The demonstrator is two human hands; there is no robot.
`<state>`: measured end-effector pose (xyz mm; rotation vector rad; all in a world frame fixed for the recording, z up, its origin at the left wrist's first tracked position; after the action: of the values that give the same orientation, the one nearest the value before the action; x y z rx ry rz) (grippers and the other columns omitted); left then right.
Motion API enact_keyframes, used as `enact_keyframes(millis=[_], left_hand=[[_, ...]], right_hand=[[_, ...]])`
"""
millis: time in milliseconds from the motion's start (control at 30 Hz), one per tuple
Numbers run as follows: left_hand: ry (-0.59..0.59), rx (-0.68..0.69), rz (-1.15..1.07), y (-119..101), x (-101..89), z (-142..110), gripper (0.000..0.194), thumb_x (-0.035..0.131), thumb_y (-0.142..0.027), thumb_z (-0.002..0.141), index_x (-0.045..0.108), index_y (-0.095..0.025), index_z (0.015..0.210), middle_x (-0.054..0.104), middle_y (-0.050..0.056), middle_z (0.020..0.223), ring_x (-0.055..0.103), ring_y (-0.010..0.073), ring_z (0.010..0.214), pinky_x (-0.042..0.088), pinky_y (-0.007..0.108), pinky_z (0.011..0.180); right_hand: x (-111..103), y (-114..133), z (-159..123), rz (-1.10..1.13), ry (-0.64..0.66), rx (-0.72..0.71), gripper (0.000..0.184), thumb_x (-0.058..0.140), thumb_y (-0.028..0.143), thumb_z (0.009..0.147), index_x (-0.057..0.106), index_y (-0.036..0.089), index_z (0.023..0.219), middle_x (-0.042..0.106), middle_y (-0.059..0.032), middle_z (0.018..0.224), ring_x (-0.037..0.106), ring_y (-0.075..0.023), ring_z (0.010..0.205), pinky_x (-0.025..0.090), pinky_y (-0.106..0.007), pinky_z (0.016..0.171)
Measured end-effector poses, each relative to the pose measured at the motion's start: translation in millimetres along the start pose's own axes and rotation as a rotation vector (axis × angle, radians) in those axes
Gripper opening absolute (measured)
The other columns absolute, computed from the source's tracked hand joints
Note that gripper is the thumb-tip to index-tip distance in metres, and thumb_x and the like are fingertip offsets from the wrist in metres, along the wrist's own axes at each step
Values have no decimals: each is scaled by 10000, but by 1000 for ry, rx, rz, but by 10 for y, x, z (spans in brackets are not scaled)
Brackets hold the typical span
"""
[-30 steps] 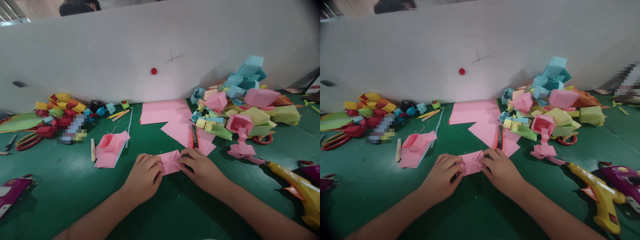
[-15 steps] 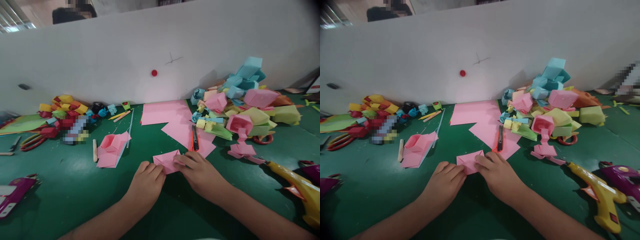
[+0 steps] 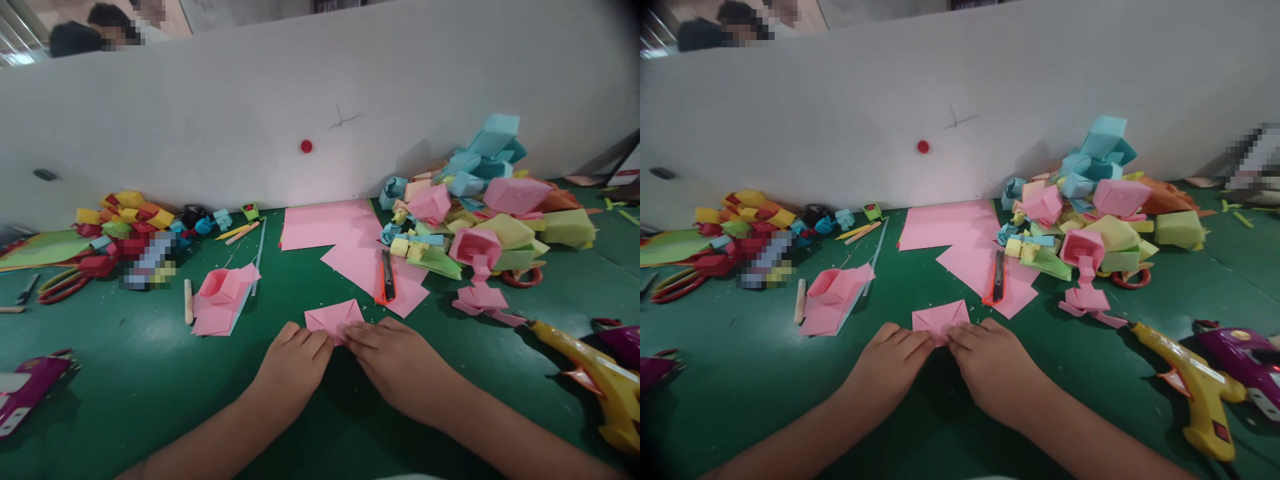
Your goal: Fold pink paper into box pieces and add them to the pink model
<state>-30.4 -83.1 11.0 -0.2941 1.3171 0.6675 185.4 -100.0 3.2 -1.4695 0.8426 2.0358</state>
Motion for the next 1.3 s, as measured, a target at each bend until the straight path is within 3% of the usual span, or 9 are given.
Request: enact_keyframes(millis=[133,300,533,667,800,967,1100,1200,1300], left_hand=[[71,-34,6,-123,-80,-28,272,479,-153,979,663,-121,1177,733,87,1102,669,230,882,402,403,752],[127,-130,-8,-292,-130,-140,423,394,-302,1029,623,-89,1313,616,158,1405,593,290,1264,401,457,949],[115,-113,-118,-237,-181,-127,436,403,-311,1029,630,-69,1311,630,168,1382,602,291,1266,361,482,1035],[37,-207,-299,-84,-187,-29,289,452,-267,1016,720,-189,1093,758,46,1147,696,218,1017,380,451,973],[-23,-227,-368,97,-77,40,226,495,-207,999,720,-208,974,761,2,1012,671,184,890,400,398,840],[0,-176,-352,173,9,59,222,526,-182,984,711,-193,862,741,10,993,647,188,936,408,385,849],[-3,-171,-397,188,42,67,174,563,-170,960,700,-195,855,723,6,996,625,181,938,421,374,850],[-62,-196,-426,222,86,80,149,603,-176,941,705,-212,838,711,16,1009,600,199,1000,435,376,889],[-76,-247,-437,258,126,100,135,607,-181,935,697,-214,840,676,48,1184,559,242,1167,426,418,967]], right_hand=[[-36,17,-62,-53,50,-2,425,449,196,1004,579,143,1406,576,-118,1465,579,-268,1305,488,-437,962],[-84,25,-180,-7,169,-1,566,467,338,1018,391,170,1553,371,-122,1604,404,-285,1458,409,-521,1103],[-92,38,-227,51,211,30,680,491,503,1005,339,171,1579,301,-135,1627,324,-327,1495,340,-582,1156],[-150,25,-196,55,242,29,652,539,370,984,339,187,1577,316,-117,1628,362,-319,1477,401,-556,1106],[-191,31,-170,24,280,39,654,535,288,961,338,157,1571,313,-113,1630,379,-337,1464,424,-576,1062],[-199,55,-162,21,251,36,621,539,295,969,365,171,1552,361,-97,1621,415,-321,1436,420,-555,1041],[-225,57,-126,53,179,50,498,522,303,1000,451,216,1485,489,-78,1551,493,-289,1357,397,-519,1033],[-214,24,-69,100,117,55,363,504,279,1019,544,231,1376,598,-68,1431,550,-260,1264,391,-470,1008],[-145,-51,8,124,75,63,314,425,159,1029,609,224,1275,686,-73,1232,606,-232,1089,406,-419,915]])
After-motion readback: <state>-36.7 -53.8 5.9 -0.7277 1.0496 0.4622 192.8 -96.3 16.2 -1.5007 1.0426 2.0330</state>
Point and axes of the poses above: each hand's wrist, its own z-axis towards the middle knuckle, its own x-axis out of the palm, y = z × x, the point moved 1 cm from there along z, towards the middle knuckle
